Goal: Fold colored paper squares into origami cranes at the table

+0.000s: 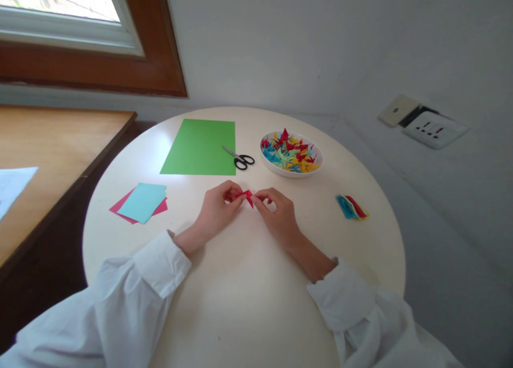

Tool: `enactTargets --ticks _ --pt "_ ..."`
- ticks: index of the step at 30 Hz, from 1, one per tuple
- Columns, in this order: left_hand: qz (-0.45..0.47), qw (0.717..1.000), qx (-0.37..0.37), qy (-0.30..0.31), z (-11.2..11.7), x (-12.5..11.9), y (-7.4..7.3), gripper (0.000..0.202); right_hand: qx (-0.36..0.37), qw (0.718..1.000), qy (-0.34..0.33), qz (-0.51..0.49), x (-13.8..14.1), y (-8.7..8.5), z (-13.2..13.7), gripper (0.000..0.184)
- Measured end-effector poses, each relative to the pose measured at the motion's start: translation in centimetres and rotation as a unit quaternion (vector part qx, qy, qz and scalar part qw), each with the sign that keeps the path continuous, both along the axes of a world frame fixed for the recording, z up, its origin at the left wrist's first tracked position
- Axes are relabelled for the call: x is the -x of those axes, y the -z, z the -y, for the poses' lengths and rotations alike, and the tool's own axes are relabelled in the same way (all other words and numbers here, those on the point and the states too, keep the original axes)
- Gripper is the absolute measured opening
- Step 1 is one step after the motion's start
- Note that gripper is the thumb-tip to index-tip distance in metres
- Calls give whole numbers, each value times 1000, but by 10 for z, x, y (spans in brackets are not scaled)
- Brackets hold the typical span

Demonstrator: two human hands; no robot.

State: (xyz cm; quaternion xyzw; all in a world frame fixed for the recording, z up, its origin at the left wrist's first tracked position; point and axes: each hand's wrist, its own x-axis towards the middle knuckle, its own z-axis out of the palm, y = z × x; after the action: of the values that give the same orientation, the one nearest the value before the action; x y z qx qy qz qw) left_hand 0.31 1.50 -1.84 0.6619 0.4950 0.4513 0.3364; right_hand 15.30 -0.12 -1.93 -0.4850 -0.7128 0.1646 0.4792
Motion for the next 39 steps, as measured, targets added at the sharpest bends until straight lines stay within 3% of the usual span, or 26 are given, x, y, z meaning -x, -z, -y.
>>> enactTargets --ticks 30,36,39 --pt "-66 997 -41 15 5 1 -5 10 50 998 -5 -29 1 -3 2 9" --pt "-85 991 -103 0 2 3 -5 13 57 996 -8 -71 -1 -2 -1 8" --pt "-63 990 -118 37 -1 5 0 20 62 994 -19 -93 -2 -1 -2 8"
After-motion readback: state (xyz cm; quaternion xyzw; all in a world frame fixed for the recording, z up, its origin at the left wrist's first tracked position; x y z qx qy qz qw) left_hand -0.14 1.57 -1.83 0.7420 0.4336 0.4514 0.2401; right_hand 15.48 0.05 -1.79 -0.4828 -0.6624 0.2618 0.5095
